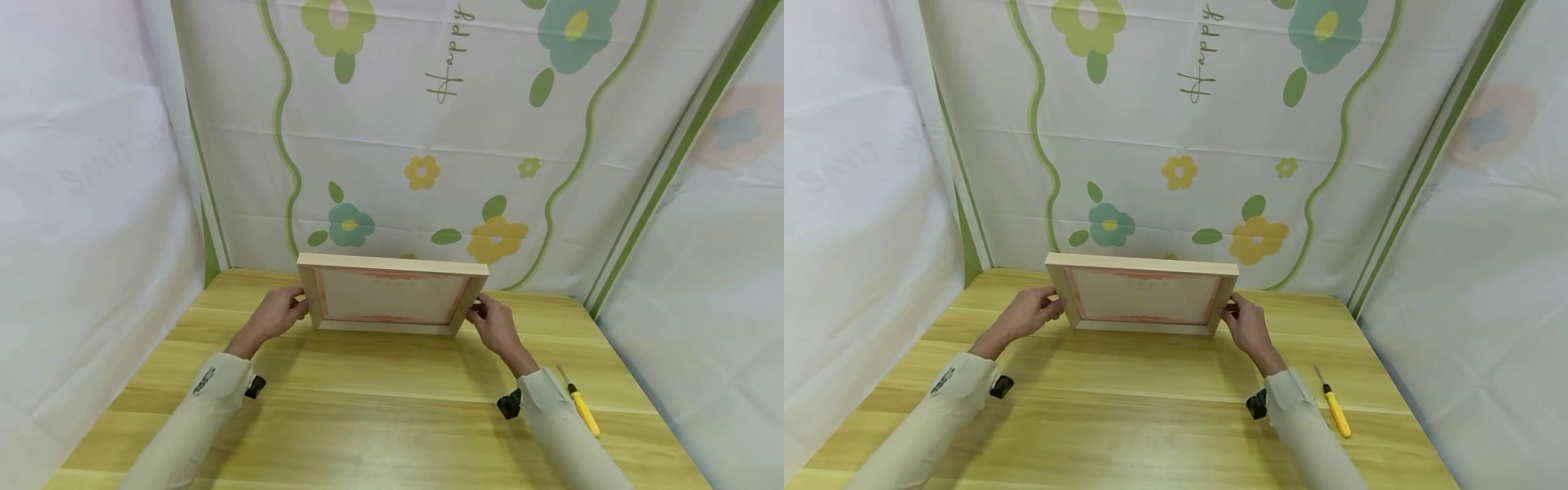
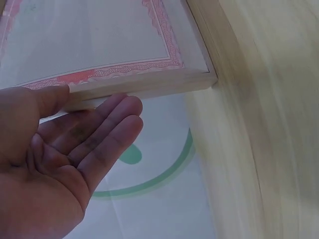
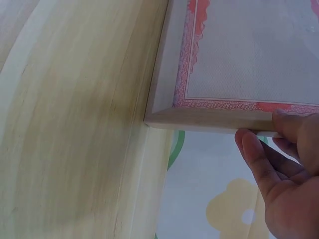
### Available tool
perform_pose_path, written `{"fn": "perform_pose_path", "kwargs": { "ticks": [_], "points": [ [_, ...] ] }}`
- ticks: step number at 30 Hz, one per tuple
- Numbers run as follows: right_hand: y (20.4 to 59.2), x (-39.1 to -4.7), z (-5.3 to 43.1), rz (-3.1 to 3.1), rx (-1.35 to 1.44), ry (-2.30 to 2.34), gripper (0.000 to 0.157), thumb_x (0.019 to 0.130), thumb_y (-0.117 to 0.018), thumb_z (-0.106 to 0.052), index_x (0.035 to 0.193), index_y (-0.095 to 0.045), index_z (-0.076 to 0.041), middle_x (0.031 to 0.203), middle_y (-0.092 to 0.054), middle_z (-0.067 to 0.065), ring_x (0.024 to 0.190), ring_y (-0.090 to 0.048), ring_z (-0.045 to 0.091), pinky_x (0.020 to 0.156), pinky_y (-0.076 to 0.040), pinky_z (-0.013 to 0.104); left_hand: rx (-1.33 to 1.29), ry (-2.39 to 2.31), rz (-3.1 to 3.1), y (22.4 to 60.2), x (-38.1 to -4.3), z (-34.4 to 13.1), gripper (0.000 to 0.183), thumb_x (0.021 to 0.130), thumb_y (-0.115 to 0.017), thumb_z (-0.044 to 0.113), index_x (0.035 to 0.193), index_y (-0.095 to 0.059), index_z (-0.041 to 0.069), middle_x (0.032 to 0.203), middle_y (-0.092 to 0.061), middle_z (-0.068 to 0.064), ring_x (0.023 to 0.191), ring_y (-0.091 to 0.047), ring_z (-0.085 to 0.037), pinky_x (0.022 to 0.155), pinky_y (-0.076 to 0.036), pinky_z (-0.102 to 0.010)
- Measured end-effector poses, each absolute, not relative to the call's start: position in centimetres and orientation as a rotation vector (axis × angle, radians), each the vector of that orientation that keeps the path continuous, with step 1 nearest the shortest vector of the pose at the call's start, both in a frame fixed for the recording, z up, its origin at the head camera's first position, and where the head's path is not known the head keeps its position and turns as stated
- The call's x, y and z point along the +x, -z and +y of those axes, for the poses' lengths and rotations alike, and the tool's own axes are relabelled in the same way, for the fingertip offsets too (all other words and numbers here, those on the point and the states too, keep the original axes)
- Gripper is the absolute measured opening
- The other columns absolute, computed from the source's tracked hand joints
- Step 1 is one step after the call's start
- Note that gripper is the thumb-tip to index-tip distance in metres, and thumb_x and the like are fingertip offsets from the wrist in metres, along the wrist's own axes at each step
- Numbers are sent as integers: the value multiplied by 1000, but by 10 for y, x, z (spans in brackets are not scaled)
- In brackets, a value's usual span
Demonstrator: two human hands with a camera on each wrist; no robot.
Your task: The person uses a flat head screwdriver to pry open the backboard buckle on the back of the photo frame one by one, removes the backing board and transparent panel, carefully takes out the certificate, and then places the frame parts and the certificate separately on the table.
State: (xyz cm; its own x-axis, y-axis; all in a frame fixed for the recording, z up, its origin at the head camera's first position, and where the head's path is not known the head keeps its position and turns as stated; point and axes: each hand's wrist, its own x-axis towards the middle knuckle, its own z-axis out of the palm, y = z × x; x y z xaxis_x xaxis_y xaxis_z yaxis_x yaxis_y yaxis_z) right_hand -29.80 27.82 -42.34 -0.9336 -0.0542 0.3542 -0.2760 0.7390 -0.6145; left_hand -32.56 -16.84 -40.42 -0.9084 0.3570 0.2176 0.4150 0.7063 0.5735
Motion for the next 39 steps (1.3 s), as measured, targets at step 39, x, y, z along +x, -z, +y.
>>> {"fn": "perform_pose_path", "kwargs": {
  "ticks": [39],
  "points": [
    [421, -291, 273, -2635, 244, -954, 39, 97, -62, -13, 133, -57, -2, 105, -73, 22, 95, -72, 34, 74, -59, 45, -342, 1529, -2879, 398, -332, -169, 84, 102, -16, 60, 142, -44, -9, 118, -66, -30, 104, -68, -38, 90, -55, -45]
  ]
}}
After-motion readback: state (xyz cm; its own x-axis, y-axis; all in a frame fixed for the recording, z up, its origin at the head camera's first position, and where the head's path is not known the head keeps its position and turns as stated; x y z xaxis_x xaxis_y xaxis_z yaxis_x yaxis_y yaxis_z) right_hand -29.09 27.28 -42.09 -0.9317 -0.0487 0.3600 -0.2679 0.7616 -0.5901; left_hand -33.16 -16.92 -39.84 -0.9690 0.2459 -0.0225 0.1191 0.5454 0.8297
